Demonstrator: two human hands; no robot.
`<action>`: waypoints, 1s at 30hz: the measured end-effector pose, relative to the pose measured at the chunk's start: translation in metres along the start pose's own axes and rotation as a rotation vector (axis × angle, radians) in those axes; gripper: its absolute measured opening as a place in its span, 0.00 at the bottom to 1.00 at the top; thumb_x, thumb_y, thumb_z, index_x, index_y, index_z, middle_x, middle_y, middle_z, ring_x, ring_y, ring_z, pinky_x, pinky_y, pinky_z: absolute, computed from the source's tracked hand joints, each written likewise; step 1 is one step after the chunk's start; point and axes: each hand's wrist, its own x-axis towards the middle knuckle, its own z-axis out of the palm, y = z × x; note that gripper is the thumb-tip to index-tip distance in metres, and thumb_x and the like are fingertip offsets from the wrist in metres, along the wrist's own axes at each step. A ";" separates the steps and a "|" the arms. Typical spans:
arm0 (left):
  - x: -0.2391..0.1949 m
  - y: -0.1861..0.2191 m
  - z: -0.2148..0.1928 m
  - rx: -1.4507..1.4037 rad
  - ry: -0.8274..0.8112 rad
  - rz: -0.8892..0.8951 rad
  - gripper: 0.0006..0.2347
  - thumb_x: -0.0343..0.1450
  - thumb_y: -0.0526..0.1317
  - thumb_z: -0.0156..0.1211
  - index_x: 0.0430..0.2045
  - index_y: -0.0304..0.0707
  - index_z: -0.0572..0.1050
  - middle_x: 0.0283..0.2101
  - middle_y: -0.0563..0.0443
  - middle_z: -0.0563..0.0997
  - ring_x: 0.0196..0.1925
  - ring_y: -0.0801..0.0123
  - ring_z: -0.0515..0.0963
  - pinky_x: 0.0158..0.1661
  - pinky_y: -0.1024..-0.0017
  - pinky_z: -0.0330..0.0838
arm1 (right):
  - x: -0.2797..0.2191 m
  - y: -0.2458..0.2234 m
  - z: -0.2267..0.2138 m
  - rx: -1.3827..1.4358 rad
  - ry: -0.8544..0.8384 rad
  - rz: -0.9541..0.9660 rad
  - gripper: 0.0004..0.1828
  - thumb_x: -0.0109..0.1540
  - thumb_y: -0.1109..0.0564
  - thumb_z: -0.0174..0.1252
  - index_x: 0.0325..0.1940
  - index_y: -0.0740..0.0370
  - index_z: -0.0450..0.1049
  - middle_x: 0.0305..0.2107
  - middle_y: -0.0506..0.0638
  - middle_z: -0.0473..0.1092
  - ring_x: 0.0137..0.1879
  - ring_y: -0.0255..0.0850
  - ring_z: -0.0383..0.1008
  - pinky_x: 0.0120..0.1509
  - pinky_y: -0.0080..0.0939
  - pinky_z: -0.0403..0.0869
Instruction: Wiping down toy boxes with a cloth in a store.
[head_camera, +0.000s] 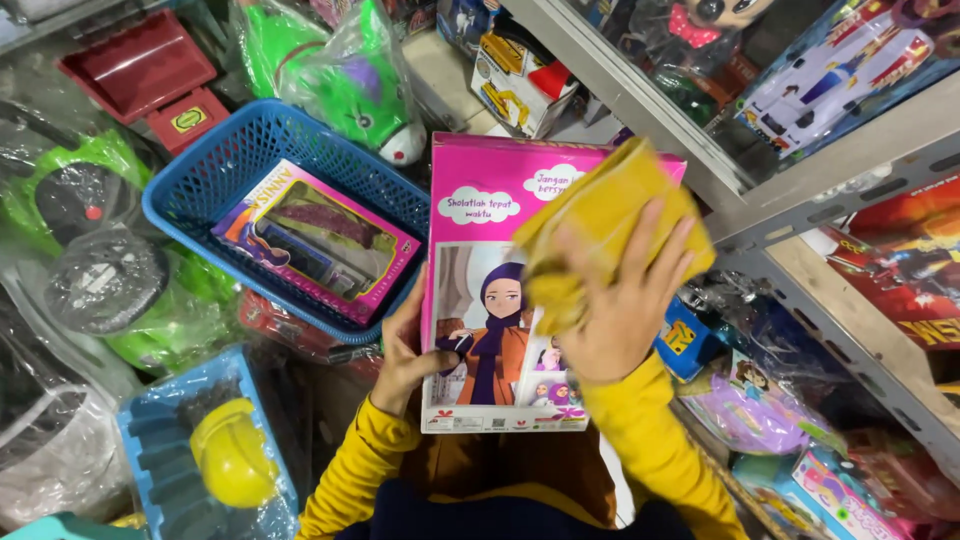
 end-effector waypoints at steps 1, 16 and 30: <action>0.002 0.001 0.002 -0.001 0.001 0.001 0.49 0.53 0.29 0.66 0.76 0.28 0.52 0.70 0.38 0.69 0.62 0.62 0.75 0.61 0.64 0.71 | -0.034 0.002 0.020 0.000 0.000 -0.002 0.32 0.63 0.42 0.56 0.73 0.35 0.68 0.78 0.64 0.42 0.82 0.73 0.35 0.81 0.81 0.43; -0.002 0.000 0.001 -0.070 0.005 -0.048 0.50 0.63 0.50 0.75 0.76 0.26 0.49 0.69 0.40 0.67 0.59 0.64 0.73 0.55 0.66 0.69 | -0.146 0.010 0.039 0.021 -0.323 -0.324 0.36 0.51 0.38 0.63 0.66 0.20 0.72 0.73 0.53 0.51 0.77 0.66 0.47 0.71 0.82 0.49; 0.003 -0.001 0.003 0.002 -0.029 0.048 0.48 0.64 0.48 0.74 0.75 0.24 0.50 0.72 0.37 0.66 0.73 0.59 0.68 0.70 0.66 0.59 | -0.070 0.012 0.005 0.027 -0.087 -0.149 0.29 0.64 0.30 0.51 0.67 0.34 0.72 0.75 0.63 0.45 0.79 0.75 0.35 0.75 0.84 0.42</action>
